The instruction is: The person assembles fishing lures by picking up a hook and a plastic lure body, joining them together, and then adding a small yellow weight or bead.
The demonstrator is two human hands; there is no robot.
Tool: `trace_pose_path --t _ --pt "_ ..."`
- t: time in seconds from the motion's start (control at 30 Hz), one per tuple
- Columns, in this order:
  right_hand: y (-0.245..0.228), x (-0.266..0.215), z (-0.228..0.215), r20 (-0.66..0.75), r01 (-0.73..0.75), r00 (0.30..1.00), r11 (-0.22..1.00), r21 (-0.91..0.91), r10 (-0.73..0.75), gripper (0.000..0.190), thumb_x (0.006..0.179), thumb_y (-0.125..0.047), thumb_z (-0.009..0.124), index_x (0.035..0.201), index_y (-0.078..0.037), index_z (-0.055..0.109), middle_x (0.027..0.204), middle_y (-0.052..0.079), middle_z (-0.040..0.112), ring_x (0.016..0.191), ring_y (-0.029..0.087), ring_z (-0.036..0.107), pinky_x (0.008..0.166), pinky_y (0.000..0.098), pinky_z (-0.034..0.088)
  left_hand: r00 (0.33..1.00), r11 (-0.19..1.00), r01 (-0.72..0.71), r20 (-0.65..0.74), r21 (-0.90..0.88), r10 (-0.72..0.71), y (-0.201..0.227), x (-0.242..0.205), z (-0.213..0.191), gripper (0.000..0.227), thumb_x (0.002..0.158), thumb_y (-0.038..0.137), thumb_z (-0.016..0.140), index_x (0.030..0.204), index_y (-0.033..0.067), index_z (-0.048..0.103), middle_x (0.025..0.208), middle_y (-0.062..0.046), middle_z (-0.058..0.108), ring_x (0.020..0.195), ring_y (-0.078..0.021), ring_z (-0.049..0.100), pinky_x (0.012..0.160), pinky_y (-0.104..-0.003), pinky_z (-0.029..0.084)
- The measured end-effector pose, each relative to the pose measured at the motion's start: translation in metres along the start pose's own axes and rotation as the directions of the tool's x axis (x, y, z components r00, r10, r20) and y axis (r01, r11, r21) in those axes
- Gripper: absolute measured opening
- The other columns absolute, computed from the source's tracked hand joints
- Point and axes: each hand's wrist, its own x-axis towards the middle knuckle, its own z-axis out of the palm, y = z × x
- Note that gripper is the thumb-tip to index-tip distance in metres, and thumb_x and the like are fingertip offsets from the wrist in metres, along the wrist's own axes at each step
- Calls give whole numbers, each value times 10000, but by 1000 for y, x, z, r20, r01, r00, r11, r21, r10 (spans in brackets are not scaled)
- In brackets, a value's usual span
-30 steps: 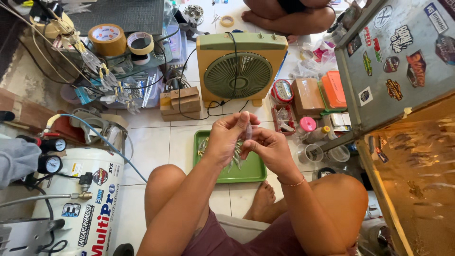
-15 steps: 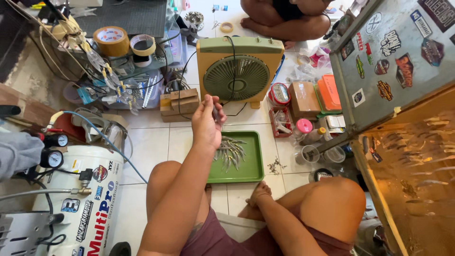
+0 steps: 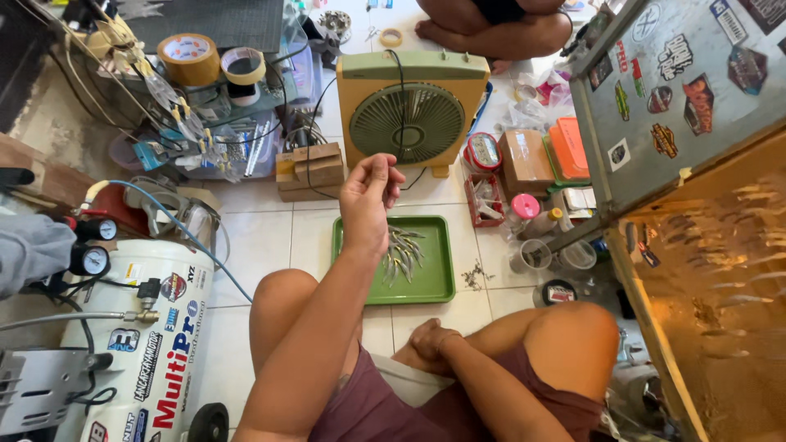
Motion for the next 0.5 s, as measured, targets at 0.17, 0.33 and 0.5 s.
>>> trace_pose_path --t 0.17,0.33,0.5 --pt "-22 105 70 100 275 946 927 253 -308 427 926 16 538 1348 84 528 1192 215 681 1027 362 689 741 492 611 999 998 45 -1 -33 -45 20 8 10 266 1073 265 508 1000 50 645 811 -122 717 626 -133 557 539 -236 371" --pt "59 -44 -71 264 -159 934 384 910 -241 553 1072 -34 169 1613 -36 287 1569 374 300 1390 547 397 1140 661 315 998 998 -30 -59 -62 27 -5 39 14 251 1081 227 512 917 77 628 779 -80 677 661 -137 596 570 -229 432" --pt "68 -70 -91 276 -169 920 351 921 -279 721 969 130 228 1655 -78 145 1573 488 71 1427 708 151 1110 801 217 997 989 16 -76 -144 -27 -26 53 10 225 1048 285 569 916 115 633 735 -30 654 575 -116 599 480 -224 364"
